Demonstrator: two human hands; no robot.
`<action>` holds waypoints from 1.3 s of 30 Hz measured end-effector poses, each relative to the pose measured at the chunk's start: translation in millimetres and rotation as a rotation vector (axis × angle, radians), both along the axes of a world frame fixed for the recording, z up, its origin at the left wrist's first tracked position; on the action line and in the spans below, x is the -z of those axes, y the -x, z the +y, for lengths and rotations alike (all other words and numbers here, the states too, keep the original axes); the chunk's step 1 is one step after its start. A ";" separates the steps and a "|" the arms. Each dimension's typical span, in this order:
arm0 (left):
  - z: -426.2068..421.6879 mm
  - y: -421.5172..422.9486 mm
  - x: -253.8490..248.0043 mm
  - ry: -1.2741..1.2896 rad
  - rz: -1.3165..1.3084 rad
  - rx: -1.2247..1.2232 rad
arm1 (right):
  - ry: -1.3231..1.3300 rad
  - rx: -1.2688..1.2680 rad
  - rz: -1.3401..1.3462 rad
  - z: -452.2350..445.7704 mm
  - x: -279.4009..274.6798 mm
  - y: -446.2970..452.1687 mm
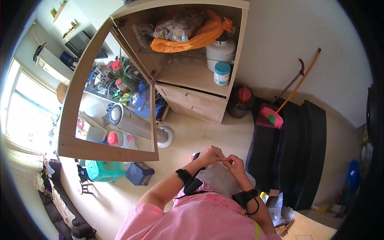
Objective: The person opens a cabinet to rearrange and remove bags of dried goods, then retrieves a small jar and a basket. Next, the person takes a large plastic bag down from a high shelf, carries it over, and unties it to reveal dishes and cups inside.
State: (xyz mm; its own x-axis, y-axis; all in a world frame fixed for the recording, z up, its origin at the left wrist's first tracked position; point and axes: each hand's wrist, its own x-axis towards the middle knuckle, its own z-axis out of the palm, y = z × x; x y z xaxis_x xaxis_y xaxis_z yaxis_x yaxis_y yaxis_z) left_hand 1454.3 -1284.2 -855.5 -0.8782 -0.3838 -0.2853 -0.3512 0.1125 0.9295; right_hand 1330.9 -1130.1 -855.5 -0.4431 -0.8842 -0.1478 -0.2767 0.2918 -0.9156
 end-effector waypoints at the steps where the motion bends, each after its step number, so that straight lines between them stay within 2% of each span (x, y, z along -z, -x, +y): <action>1: 0.9 1.1 3.3 0.080 -0.014 -0.018 | -0.003 0.003 -0.002 0.2 -1.7 0.8; 3: 4.5 -0.3 6.2 0.153 -0.036 -0.028 | 0.079 0.090 -0.027 1.4 -3.3 0.8; 5: -0.5 -1.0 4.7 -0.051 0.068 -0.199 | 0.027 0.128 -0.039 9.5 -0.2 6.4; 7: -4.6 0.4 -9.9 -0.119 0.030 -0.209 | -0.039 0.183 -0.063 14.7 2.8 7.7; 9: -1.4 -0.8 -14.6 -0.016 -0.002 -0.218 | -0.012 0.153 -0.028 19.5 8.3 8.3; 11: 3.3 -1.9 -33.0 -0.222 -0.084 -0.316 | 0.027 0.159 -0.006 19.4 2.2 9.4; 12: 5.1 -5.1 -27.5 -0.241 -0.112 -0.290 | 0.001 0.187 -0.025 22.6 1.1 6.5; 14: 2.2 -7.2 -17.3 -0.378 -0.016 -0.308 | 0.057 0.181 -0.072 22.3 0.2 5.0; 18: -1.4 -8.1 -20.1 -0.315 -0.062 -0.242 | 0.056 0.223 0.040 24.2 1.4 6.3; 20: -0.9 -6.7 -24.0 -0.317 -0.062 -0.312 | 0.008 0.191 0.276 28.5 -2.3 13.5; 24: -9.4 -13.9 -10.5 -0.300 -0.184 -0.265 | -0.009 0.157 0.223 33.8 0.8 12.1; 26: -35.2 -18.4 -0.8 0.435 -0.095 0.013 | 0.002 -0.018 0.369 31.0 3.9 8.0; 27: -44.0 -9.5 -17.3 0.453 -0.084 -0.001 | 0.022 -0.025 0.383 29.4 1.0 6.6; 29: -54.5 10.2 -61.3 0.681 0.123 0.348 | 0.009 -0.069 0.443 26.3 -9.3 6.0; 30: -49.4 17.9 -55.4 0.607 0.147 0.406 | -0.045 -0.030 0.176 23.5 -13.9 7.1; 31: -38.7 27.3 -54.1 0.618 0.152 0.386 | -0.036 -0.046 0.189 21.4 -15.1 7.4; 33: -17.4 40.4 -53.5 0.658 -0.270 0.800 | -0.010 0.018 0.146 20.6 -15.5 8.4; 37: -6.3 36.2 -55.2 0.618 -0.199 0.667 | 0.028 0.043 0.239 29.2 -9.3 11.0; 39: -1.4 29.3 -49.3 0.692 -0.062 0.635 | 0.035 0.120 0.210 33.8 -14.2 5.1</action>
State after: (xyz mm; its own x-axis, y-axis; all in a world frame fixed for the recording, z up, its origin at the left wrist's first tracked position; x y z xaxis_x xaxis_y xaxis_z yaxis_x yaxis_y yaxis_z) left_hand 1425.0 -1285.7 -806.2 -0.9722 0.0597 -0.2265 -0.0814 0.8205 0.5658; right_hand 1325.8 -1096.2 -841.3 -0.5628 -0.8265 -0.0120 -0.4272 0.3032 -0.8518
